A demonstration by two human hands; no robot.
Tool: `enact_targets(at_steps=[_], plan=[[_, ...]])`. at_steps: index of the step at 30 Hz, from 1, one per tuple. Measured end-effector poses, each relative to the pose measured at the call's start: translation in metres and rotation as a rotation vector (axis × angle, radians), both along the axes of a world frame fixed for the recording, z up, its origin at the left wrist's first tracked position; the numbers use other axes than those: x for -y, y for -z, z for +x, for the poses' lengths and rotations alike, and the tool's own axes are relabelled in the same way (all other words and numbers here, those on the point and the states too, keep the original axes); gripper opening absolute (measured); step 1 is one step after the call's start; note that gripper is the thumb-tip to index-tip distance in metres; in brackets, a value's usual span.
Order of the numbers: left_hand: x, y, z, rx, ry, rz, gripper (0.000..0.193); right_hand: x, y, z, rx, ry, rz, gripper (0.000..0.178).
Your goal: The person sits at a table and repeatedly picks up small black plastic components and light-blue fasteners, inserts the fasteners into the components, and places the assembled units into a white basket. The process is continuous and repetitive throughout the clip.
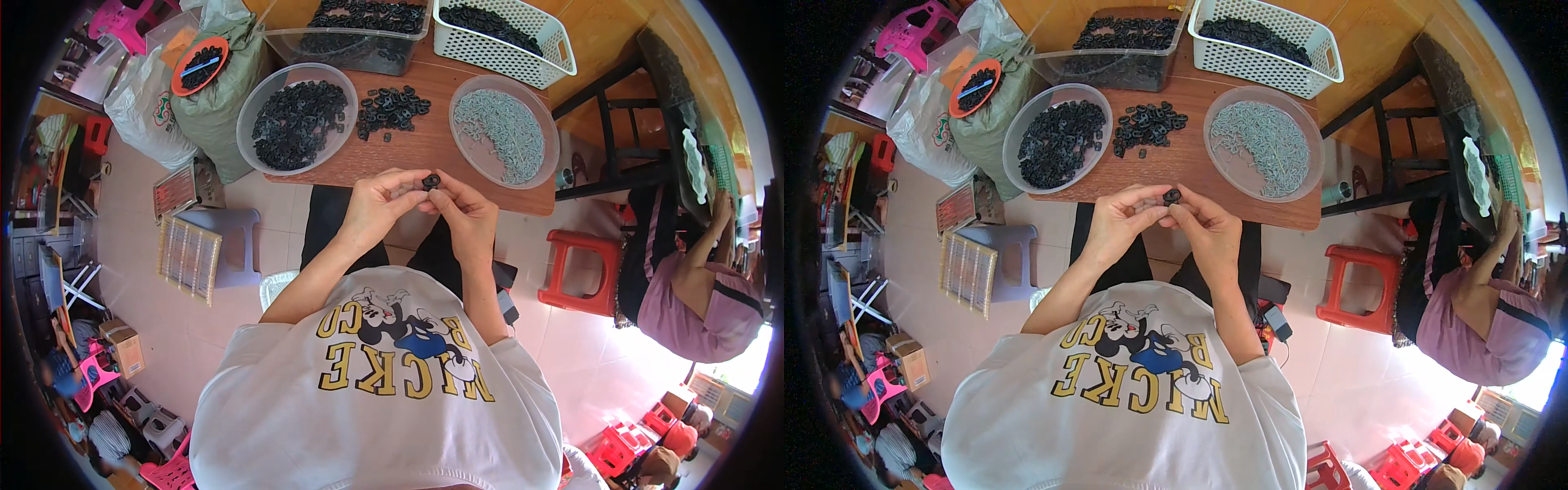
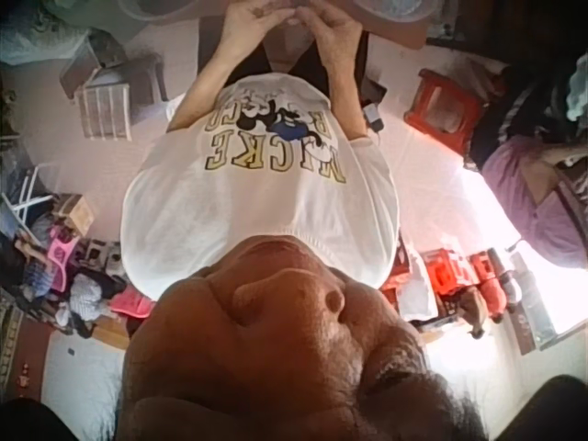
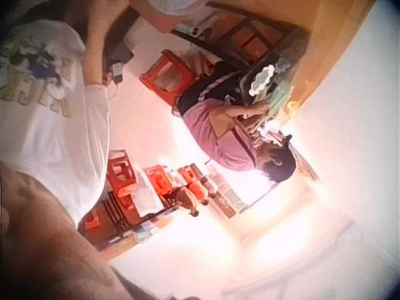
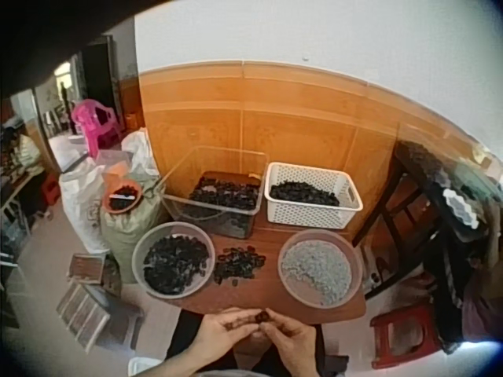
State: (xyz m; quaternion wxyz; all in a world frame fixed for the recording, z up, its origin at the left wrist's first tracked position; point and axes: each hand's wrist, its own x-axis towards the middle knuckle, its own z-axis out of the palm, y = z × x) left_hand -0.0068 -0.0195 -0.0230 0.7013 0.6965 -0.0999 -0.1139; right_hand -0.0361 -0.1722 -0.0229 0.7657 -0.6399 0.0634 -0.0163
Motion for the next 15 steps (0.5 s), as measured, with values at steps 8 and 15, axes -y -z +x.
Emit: enact_targets(at_steps=[8,15], plan=[[0.006,0.004,-0.009,0.013,-0.114,-0.084,0.029,-0.002,0.001,-0.002,0.01,0.029,-0.024,0.031],[0.0,0.007,-0.002,0.06,-0.011,-0.015,0.03,0.0,0.002,-0.002,-0.014,-0.008,-0.063,0.032]])
